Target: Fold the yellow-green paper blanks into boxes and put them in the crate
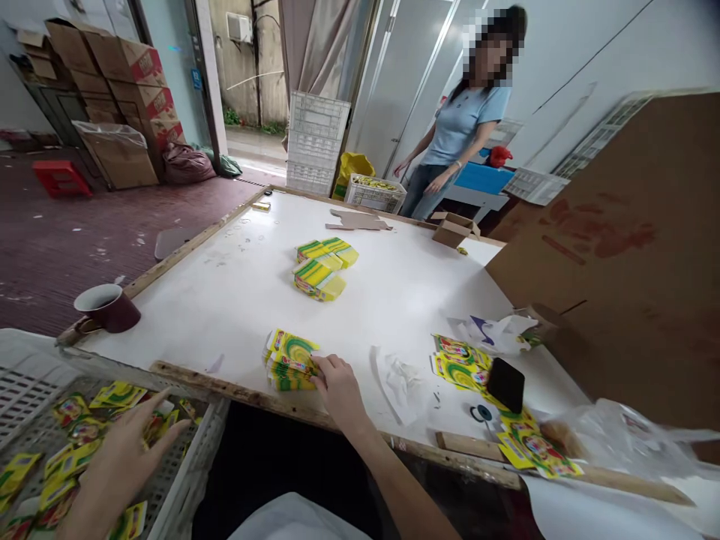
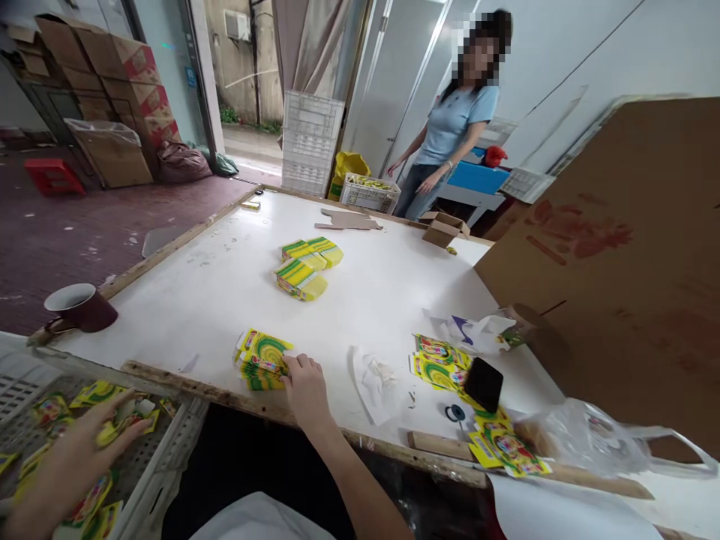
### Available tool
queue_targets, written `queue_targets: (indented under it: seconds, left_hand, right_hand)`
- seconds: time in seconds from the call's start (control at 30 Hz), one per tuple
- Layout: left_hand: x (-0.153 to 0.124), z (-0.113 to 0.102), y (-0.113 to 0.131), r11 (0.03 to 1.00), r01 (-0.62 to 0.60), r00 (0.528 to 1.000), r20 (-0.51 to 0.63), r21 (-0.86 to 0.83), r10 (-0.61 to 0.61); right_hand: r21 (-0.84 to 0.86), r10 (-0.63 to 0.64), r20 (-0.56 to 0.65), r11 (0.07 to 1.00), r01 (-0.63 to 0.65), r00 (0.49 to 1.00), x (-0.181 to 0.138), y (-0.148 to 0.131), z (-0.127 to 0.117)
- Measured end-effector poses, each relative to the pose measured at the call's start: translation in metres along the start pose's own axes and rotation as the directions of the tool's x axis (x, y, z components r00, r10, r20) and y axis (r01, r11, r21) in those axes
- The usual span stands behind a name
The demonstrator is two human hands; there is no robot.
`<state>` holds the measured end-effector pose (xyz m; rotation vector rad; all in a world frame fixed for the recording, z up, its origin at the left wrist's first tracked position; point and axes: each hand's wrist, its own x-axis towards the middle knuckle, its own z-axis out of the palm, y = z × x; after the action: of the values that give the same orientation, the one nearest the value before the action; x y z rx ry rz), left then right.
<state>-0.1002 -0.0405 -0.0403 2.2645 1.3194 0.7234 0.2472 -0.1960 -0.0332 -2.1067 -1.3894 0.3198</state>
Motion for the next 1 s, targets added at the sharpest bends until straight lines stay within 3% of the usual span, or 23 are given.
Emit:
queue_targets:
  seconds: [0.07,0.17,0.23,0.3,0.37,0.43,0.5,0.57,0.63,0.7,0.8,0.9,1.0]
  left_hand:
    - [0.003,0.020,0.031,0.996,0.012,0.996,0.087,-0.091,-0.004]
    - [0.008,0.051,0.079,0.899,0.063,0.995,0.097,-0.434,-0.023]
    - [0.010,0.069,0.110,0.733,0.096,0.994,0.109,-0.673,-0.030]
    - [0.012,0.083,0.138,0.507,0.120,0.993,0.109,-0.853,-0.050]
    - [0.014,0.091,0.160,0.305,0.185,0.981,0.157,-0.934,-0.112]
    - [0.014,0.094,0.175,0.201,0.197,0.972,0.165,-0.960,-0.167]
    - [0.014,0.092,0.184,0.206,0.140,0.979,0.104,-0.969,-0.177]
    - [0.012,0.089,0.189,0.285,0.078,0.990,0.041,-0.955,-0.134]
    - [0.009,0.087,0.193,0.380,0.088,0.994,0.053,-0.921,-0.100]
    - [0.008,0.087,0.196,0.394,0.159,0.985,0.120,-0.905,-0.121]
    - [0.011,0.090,0.201,0.225,0.230,0.964,0.191,-0.947,-0.183]
    - [0.017,0.093,0.208,0.052,0.163,0.959,0.146,-0.985,-0.241]
    - [0.022,0.093,0.212,-0.063,0.097,0.937,0.112,-0.993,-0.332]
  right_hand:
    - [0.017,0.001,-0.017,1.000,-0.001,1.000,0.000,-0.002,-0.004]
    - [0.148,0.020,-0.082,0.989,-0.007,0.996,-0.003,-0.010,-0.013]
    - [0.270,-0.002,-0.090,0.962,0.027,0.996,-0.007,-0.020,-0.016]
    - [0.352,-0.086,-0.051,0.931,0.098,0.995,-0.013,-0.031,-0.015]
    - [0.402,-0.153,-0.028,0.903,0.151,0.988,-0.020,-0.042,-0.008]
    - [0.471,-0.150,-0.043,0.869,0.153,0.988,-0.026,-0.049,0.000]
    - [0.581,-0.105,-0.054,0.805,0.117,0.993,-0.030,-0.054,0.007]
    - [0.713,-0.052,-0.035,0.698,0.061,0.998,-0.031,-0.057,0.013]
    - [0.807,0.003,-0.008,0.590,0.005,1.000,-0.032,-0.059,0.017]
    - [0.847,0.035,0.019,0.530,-0.035,0.999,-0.033,-0.061,0.021]
    - [0.843,0.060,-0.020,0.538,-0.016,0.998,-0.039,-0.062,0.029]
    - [0.827,0.059,-0.156,0.554,0.098,0.986,-0.049,-0.065,0.034]
    - [0.813,-0.069,-0.181,0.550,0.189,0.981,-0.054,-0.065,0.033]
